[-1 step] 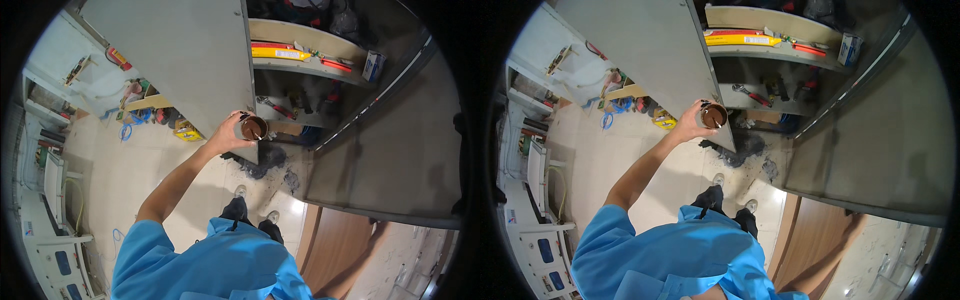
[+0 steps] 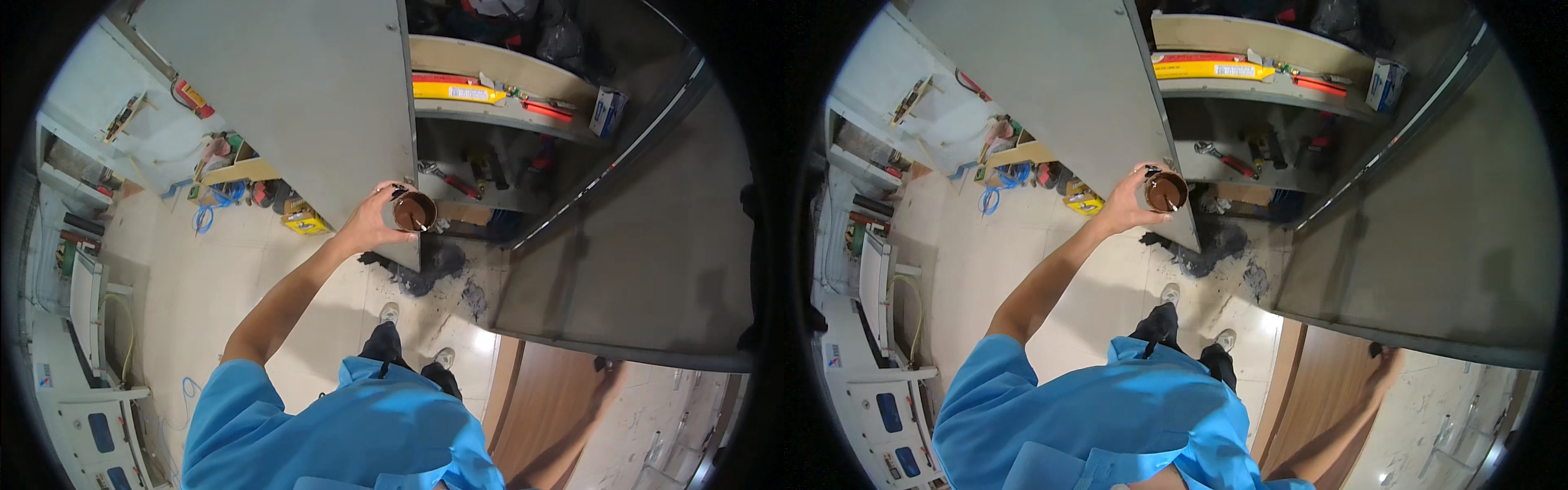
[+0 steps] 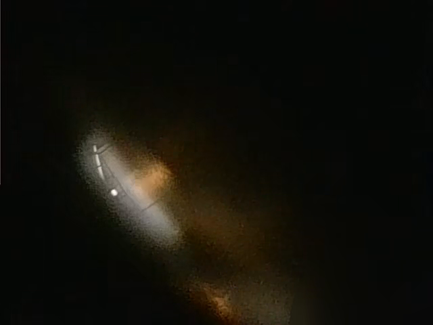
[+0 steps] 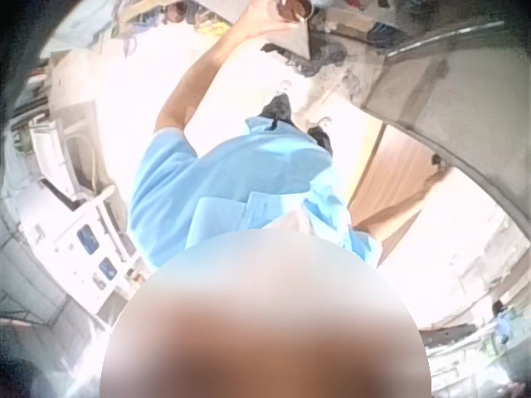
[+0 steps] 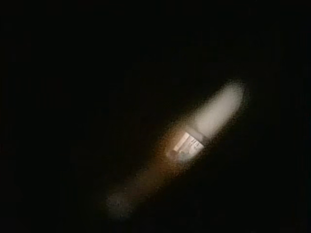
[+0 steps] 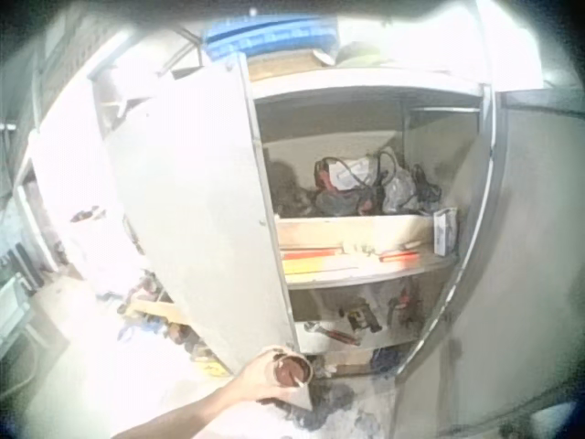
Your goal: The person mixes a brown liquid in a small container using a stick, then pours more liquid from a yellow bottle into the same container. They stir again and wipe the edge of a wooden tabletop with a black cloth while holding the container.
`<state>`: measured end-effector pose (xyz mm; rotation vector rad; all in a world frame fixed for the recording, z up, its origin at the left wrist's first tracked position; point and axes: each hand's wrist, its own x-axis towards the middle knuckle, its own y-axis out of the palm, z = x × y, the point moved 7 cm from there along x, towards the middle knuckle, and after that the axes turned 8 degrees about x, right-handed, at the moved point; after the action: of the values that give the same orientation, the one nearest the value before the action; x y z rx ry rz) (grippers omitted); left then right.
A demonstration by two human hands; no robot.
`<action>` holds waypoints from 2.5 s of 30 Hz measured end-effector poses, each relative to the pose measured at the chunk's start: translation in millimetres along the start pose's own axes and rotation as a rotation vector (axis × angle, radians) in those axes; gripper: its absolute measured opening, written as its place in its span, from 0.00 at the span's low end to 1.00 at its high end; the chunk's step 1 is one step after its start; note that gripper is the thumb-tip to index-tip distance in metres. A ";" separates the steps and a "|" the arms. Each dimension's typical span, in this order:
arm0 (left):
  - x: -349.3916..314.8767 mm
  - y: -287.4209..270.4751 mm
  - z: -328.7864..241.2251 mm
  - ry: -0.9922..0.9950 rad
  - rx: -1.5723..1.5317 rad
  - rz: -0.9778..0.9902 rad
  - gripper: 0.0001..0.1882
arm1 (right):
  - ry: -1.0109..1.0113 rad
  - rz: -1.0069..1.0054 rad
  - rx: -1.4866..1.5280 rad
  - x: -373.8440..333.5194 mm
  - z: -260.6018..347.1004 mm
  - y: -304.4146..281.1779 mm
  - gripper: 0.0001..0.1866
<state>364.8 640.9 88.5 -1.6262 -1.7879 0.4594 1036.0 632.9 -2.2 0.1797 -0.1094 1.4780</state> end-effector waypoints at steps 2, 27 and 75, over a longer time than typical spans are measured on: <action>12.5 -8.7 0.7 0.067 -0.001 -0.015 0.43 | 0.084 -0.045 0.058 -24.1 -8.7 52.1 0.24; 143.6 -92.8 25.2 0.201 -0.201 0.540 0.46 | 0.296 -0.103 0.835 85.8 -62.3 553.3 0.07; 126.1 336.0 -211.3 0.574 -0.309 0.758 0.38 | -0.139 -0.094 -0.794 8.7 124.0 147.7 0.19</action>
<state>755.0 780.7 48.6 -2.3426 -0.8093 0.0070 894.3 630.5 128.9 -0.3534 -0.7731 1.2296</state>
